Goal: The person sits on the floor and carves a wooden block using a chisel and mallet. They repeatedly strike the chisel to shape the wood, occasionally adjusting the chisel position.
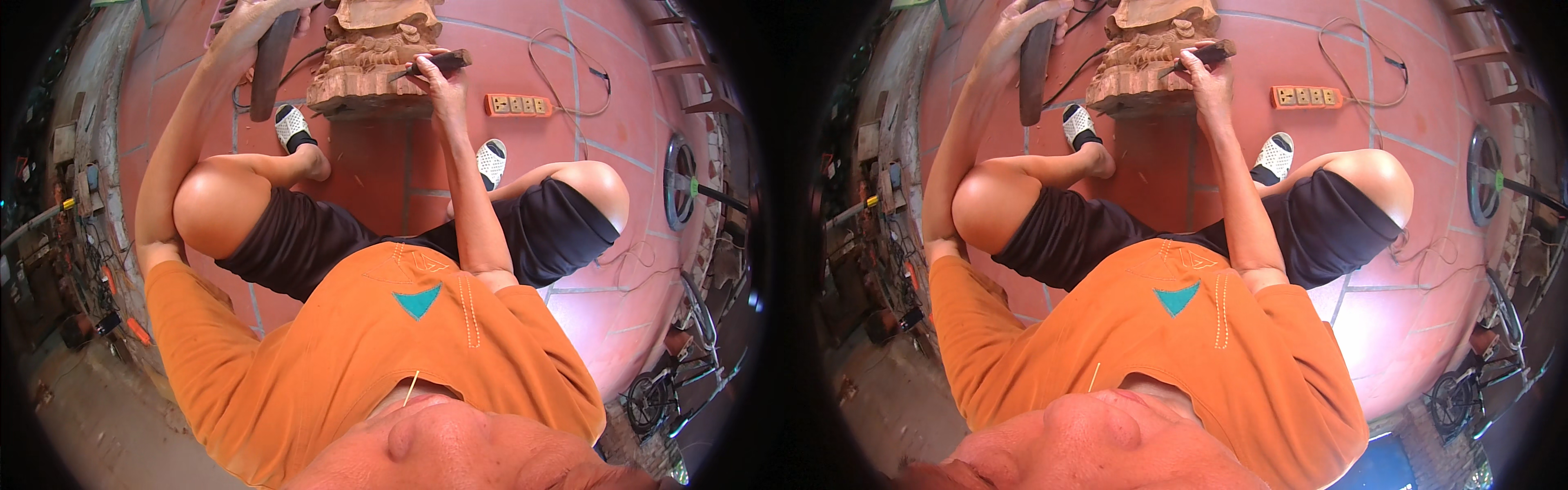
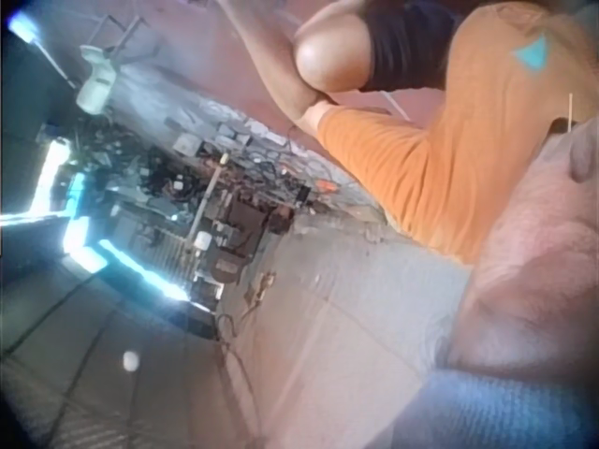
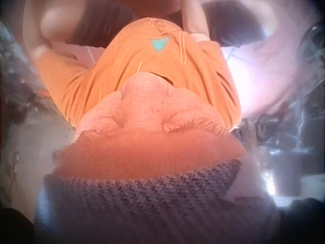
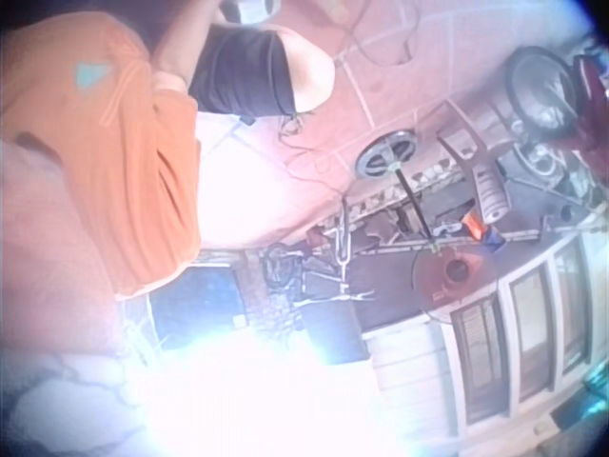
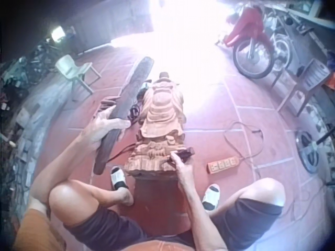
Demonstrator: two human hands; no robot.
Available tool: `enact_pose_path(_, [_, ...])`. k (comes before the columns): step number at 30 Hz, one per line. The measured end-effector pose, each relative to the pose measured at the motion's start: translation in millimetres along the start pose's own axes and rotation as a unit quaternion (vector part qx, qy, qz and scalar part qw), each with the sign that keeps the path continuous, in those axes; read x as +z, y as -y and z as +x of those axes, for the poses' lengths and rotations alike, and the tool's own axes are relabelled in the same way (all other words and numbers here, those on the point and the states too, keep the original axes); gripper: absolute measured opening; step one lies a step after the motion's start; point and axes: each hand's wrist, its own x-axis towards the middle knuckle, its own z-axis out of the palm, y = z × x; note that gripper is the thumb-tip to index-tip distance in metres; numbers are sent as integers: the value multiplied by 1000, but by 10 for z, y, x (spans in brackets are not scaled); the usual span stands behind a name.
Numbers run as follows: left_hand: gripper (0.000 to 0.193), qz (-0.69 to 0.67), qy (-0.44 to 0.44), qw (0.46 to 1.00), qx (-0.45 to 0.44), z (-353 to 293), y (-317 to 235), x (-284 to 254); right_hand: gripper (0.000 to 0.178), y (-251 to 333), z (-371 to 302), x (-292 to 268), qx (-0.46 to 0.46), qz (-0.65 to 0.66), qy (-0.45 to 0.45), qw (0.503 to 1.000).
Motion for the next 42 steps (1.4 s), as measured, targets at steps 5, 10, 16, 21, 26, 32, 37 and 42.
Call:
enact_pose_path(5, [46, 118, 4, 993, -2, -55, -80, 110, 28, -51, 32, 25, -7, -37, 13, 999])
enact_pose_path(10, [46, 132, 34, 989, 63, 16, 26, 112, 26, -7, 35, 83, -24, -44, 23, 998])
enact_pose_path(16, [42, 123, 50, 991, 14, 15, -63, 178, 25, -91, 57, 124, -58, -76, 46, 994])
enact_pose_path(21, [42, 119, 50, 991, -21, -1, -101, 214, 29, -103, 99, 141, -121, -170, 86, 974])
enact_pose_path(26, [40, 86, 51, 995, -6, -32, -82, 204, 37, -104, 163, 138, -165, -286, 130, 935])
enact_pose_path(32, [53, 36, -49, 998, -12, -282, -205, -211, 52, 284, 459, 452, -172, -492, 259, 813])
enact_pose_path(37, [52, 28, -126, 991, -37, -708, -378, -551, 74, 312, 1001, 1019, -166, -476, 480, 718])
enact_pose_path(42, [50, -51, -138, 988, -53, -1448, -638, -108, 59, 77, 1145, 943, -185, -518, 500, 669])
